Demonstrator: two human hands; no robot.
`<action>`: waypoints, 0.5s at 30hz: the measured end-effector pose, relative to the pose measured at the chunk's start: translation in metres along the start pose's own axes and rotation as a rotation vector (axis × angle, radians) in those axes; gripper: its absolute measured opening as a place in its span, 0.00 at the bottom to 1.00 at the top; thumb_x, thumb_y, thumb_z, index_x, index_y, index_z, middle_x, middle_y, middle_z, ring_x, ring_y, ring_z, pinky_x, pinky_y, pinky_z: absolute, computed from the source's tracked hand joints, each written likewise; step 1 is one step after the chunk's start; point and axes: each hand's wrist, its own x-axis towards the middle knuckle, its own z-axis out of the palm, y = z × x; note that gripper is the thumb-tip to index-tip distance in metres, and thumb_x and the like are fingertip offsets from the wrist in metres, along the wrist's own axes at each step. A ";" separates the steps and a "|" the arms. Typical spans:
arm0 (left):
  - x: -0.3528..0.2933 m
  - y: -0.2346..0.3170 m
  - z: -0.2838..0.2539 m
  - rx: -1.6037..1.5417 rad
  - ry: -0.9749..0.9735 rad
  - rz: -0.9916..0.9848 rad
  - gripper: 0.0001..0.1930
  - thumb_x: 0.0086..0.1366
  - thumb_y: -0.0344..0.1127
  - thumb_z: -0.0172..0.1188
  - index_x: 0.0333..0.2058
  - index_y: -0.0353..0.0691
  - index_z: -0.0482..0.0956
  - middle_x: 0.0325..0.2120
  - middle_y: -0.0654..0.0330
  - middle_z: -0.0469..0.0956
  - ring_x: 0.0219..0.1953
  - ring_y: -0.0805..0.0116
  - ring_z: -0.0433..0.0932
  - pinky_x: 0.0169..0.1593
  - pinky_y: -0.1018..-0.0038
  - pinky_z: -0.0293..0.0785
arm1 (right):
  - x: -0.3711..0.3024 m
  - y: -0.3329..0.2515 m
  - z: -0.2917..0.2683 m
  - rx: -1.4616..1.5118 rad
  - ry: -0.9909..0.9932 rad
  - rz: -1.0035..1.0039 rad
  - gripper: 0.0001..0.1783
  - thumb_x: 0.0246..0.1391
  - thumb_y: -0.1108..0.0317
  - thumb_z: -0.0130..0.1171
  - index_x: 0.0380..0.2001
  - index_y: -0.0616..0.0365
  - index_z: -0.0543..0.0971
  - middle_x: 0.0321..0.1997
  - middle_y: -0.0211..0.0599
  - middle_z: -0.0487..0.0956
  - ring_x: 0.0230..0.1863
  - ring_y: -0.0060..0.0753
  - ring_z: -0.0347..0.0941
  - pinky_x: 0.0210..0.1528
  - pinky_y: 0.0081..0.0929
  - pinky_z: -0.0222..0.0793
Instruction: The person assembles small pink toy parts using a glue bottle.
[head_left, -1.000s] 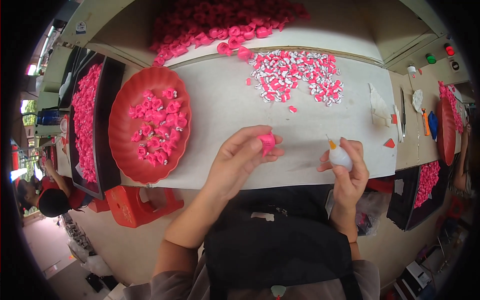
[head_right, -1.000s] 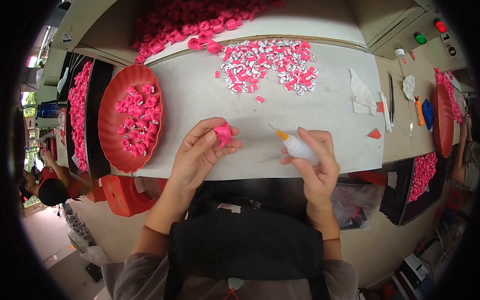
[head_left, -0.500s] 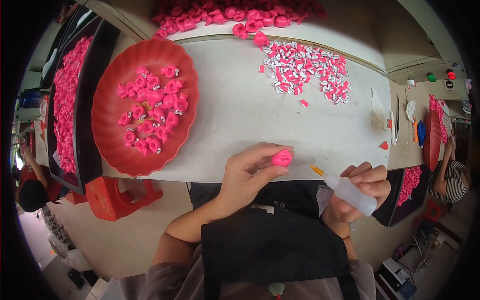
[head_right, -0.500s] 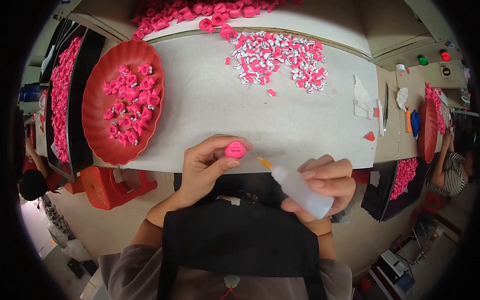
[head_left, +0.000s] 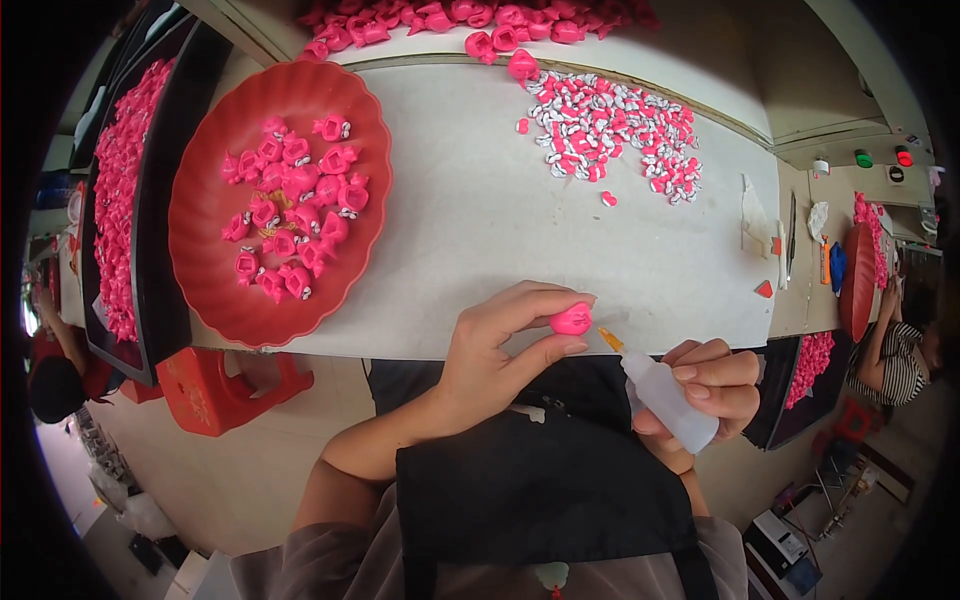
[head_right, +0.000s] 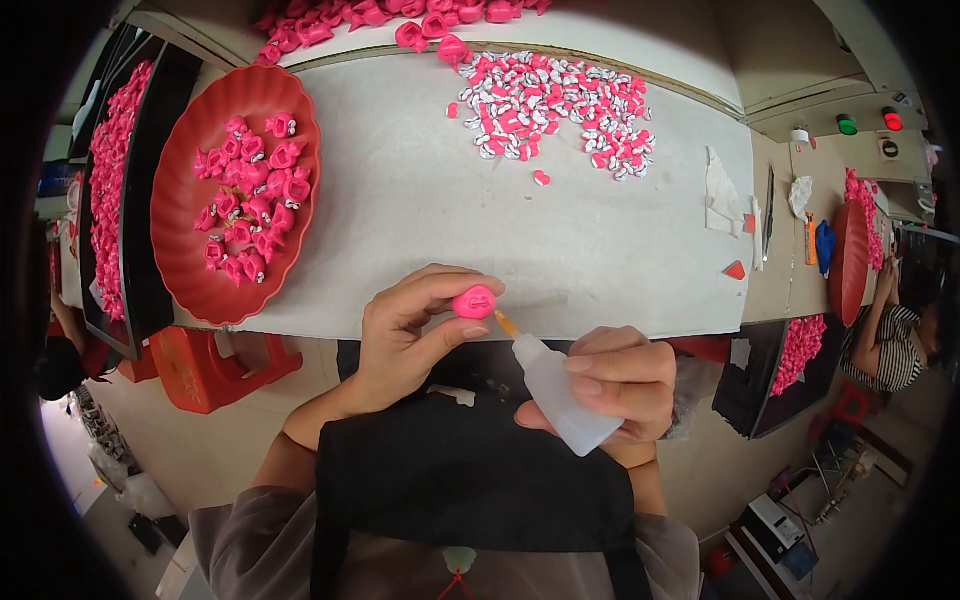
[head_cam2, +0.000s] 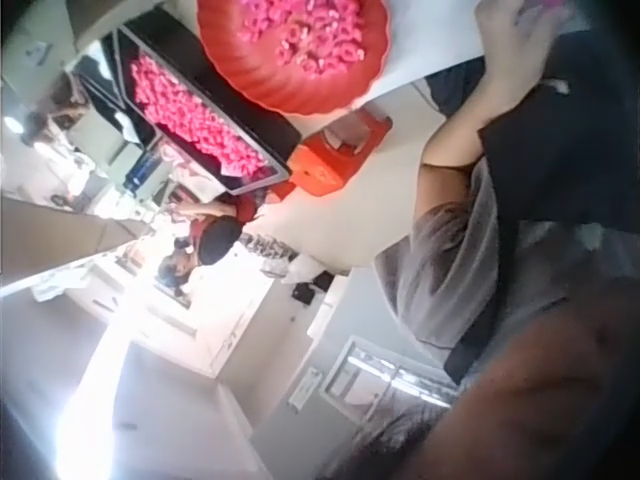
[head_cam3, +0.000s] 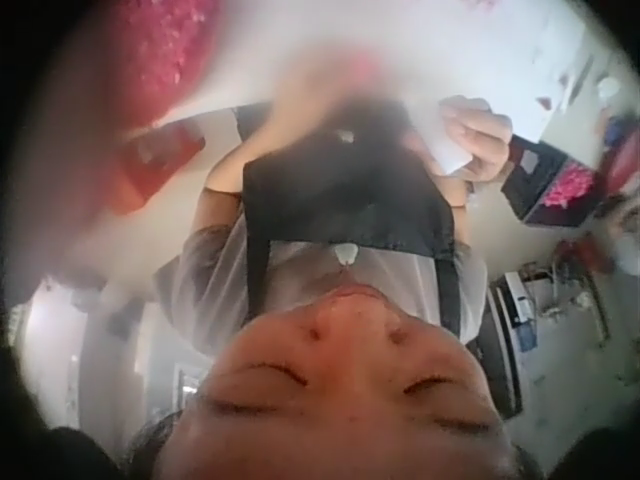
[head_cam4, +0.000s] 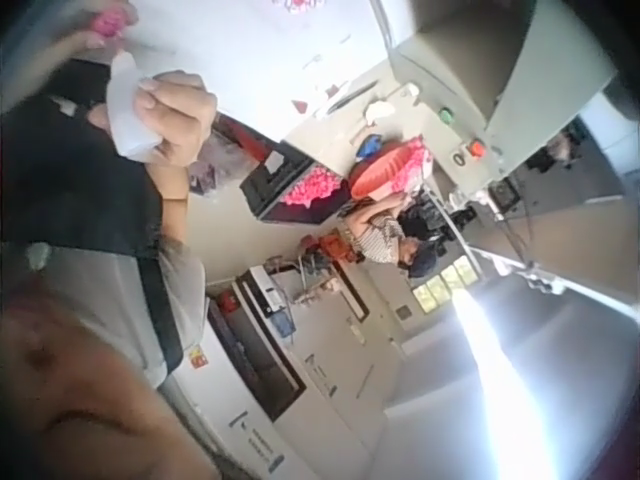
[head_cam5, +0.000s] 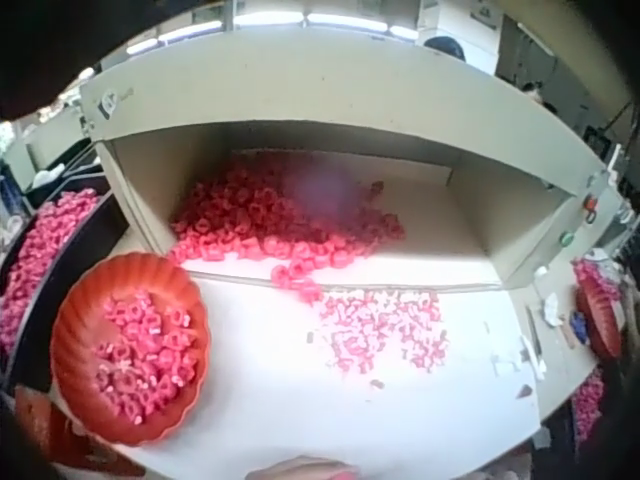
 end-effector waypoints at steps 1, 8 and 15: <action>0.000 0.000 0.000 0.012 -0.004 0.003 0.14 0.51 0.19 0.55 0.39 0.33 0.72 0.39 0.54 0.72 0.42 0.68 0.72 0.45 0.76 0.71 | 0.000 0.000 -0.001 0.001 0.001 0.000 0.26 0.30 0.63 0.71 0.30 0.55 0.66 0.29 0.32 0.65 0.21 0.21 0.61 0.18 0.13 0.60; 0.002 -0.004 0.003 0.175 0.077 0.138 0.14 0.49 0.22 0.59 0.37 0.34 0.74 0.36 0.55 0.74 0.38 0.64 0.74 0.40 0.76 0.71 | 0.002 -0.011 -0.007 -0.077 -0.147 0.021 0.25 0.30 0.66 0.71 0.32 0.54 0.67 0.32 0.32 0.65 0.23 0.22 0.62 0.21 0.16 0.64; 0.003 -0.006 0.006 0.196 0.102 0.207 0.13 0.50 0.21 0.58 0.37 0.34 0.74 0.38 0.54 0.74 0.38 0.63 0.74 0.40 0.76 0.71 | 0.001 -0.013 -0.013 -0.081 -0.179 0.053 0.25 0.31 0.67 0.71 0.32 0.54 0.67 0.32 0.32 0.65 0.24 0.23 0.63 0.22 0.16 0.65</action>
